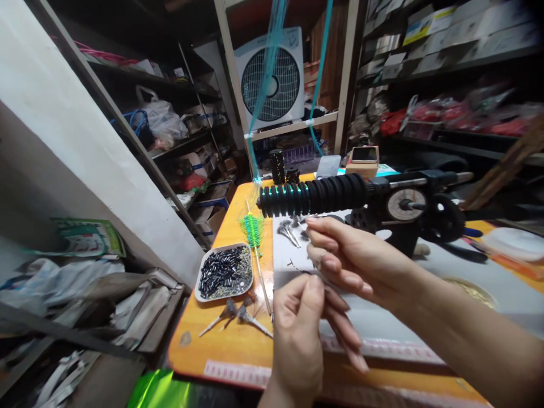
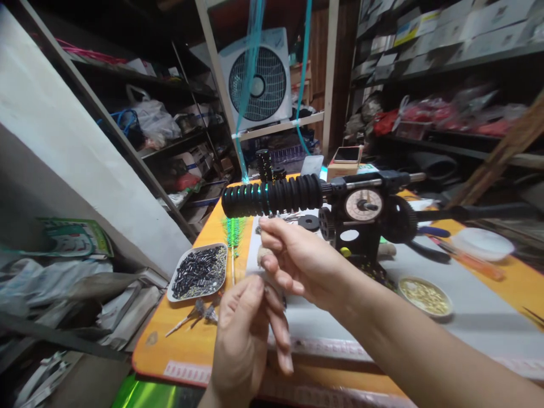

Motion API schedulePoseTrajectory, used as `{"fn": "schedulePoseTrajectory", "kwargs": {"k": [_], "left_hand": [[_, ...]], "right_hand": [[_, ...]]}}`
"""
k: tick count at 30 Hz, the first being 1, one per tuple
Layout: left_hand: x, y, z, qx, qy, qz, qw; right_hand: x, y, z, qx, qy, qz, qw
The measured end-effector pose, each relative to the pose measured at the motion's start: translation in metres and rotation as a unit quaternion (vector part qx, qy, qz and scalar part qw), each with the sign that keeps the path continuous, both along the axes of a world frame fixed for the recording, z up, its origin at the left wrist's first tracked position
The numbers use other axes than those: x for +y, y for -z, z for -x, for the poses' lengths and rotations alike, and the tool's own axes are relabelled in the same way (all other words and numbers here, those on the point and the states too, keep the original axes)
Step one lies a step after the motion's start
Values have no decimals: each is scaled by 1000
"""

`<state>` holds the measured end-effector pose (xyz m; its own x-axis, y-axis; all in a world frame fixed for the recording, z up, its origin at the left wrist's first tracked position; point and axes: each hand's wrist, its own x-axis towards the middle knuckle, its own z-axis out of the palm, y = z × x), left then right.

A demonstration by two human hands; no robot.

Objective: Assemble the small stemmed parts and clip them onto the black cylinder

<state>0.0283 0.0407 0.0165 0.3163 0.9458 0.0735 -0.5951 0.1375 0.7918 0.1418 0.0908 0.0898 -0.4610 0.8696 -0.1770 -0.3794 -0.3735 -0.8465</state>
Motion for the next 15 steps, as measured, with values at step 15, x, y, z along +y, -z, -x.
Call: {"fn": "schedulePoseTrajectory", "kwargs": {"k": [15], "left_hand": [[-44, 49, -6, -105, -3, 147, 984]], "right_hand": [[1, 3, 1, 27, 15, 11, 999]]}}
